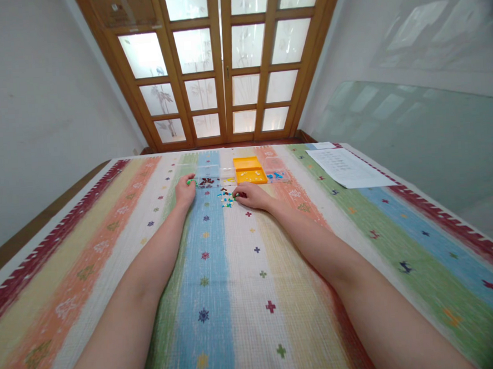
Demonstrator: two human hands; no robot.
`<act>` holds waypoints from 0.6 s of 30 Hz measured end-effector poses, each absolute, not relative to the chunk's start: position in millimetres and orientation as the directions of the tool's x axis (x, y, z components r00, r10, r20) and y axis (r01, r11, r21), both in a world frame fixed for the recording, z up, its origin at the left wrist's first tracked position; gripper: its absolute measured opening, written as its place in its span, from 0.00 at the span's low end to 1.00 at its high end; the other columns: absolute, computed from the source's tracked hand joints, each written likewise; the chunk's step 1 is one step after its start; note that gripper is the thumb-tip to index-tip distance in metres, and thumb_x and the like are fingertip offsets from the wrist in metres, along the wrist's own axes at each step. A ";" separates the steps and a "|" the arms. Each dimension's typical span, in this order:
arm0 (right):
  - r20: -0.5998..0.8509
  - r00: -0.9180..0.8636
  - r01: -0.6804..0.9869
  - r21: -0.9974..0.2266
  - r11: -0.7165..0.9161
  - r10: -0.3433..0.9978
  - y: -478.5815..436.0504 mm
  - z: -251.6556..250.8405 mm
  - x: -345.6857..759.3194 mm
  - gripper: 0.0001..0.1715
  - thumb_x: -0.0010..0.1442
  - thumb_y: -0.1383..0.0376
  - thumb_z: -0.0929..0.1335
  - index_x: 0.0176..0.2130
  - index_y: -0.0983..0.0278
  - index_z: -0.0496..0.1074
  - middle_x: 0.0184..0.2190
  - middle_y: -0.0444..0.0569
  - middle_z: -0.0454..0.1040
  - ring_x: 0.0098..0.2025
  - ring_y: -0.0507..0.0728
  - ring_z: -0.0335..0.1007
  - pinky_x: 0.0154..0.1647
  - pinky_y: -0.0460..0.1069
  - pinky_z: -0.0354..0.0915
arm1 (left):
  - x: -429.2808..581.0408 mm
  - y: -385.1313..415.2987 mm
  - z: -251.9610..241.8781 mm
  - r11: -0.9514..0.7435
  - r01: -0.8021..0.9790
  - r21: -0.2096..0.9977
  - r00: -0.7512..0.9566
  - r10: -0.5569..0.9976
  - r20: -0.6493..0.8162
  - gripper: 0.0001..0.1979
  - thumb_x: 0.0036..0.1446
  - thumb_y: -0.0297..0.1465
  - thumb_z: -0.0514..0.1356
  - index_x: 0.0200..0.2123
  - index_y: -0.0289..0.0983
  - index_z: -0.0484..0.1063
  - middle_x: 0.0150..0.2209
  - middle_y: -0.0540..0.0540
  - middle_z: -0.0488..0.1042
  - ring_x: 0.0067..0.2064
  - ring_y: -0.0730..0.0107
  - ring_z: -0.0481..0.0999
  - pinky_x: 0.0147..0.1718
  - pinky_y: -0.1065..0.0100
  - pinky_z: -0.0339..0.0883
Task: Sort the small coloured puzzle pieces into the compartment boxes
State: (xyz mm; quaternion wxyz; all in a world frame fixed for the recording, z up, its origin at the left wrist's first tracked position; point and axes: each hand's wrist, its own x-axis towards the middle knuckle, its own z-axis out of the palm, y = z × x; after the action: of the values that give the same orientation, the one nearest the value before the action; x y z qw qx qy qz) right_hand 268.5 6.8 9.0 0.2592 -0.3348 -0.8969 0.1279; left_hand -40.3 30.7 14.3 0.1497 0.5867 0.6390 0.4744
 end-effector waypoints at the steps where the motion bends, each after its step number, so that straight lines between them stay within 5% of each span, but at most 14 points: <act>1: 0.377 -0.658 0.520 -0.400 0.755 0.652 5.2 10.4 267.0 0.09 0.65 0.67 0.69 0.44 0.61 0.79 0.39 0.49 0.76 0.41 0.57 0.69 0.45 0.49 0.62 | -40.7 31.4 13.3 -0.153 0.618 0.771 -0.258 0.887 0.383 0.20 0.59 0.26 0.56 0.52 0.37 0.79 0.53 0.42 0.80 0.55 0.58 0.77 0.61 0.57 0.67; 18: 0.283 -0.751 0.470 -0.405 0.784 0.596 -4.9 24.9 256.5 0.08 0.66 0.64 0.70 0.44 0.61 0.79 0.40 0.49 0.76 0.43 0.57 0.70 0.46 0.49 0.62 | -22.5 21.4 16.7 -0.303 0.693 0.654 -0.021 0.899 0.438 0.15 0.62 0.26 0.55 0.46 0.40 0.80 0.49 0.44 0.80 0.47 0.61 0.77 0.55 0.59 0.69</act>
State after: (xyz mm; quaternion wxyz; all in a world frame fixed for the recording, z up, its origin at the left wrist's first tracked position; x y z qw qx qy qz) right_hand 256.5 -4.9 24.9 0.2023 -0.2887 -0.9226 0.1563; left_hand -22.5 21.4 16.7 0.1223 0.6888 0.5776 0.4207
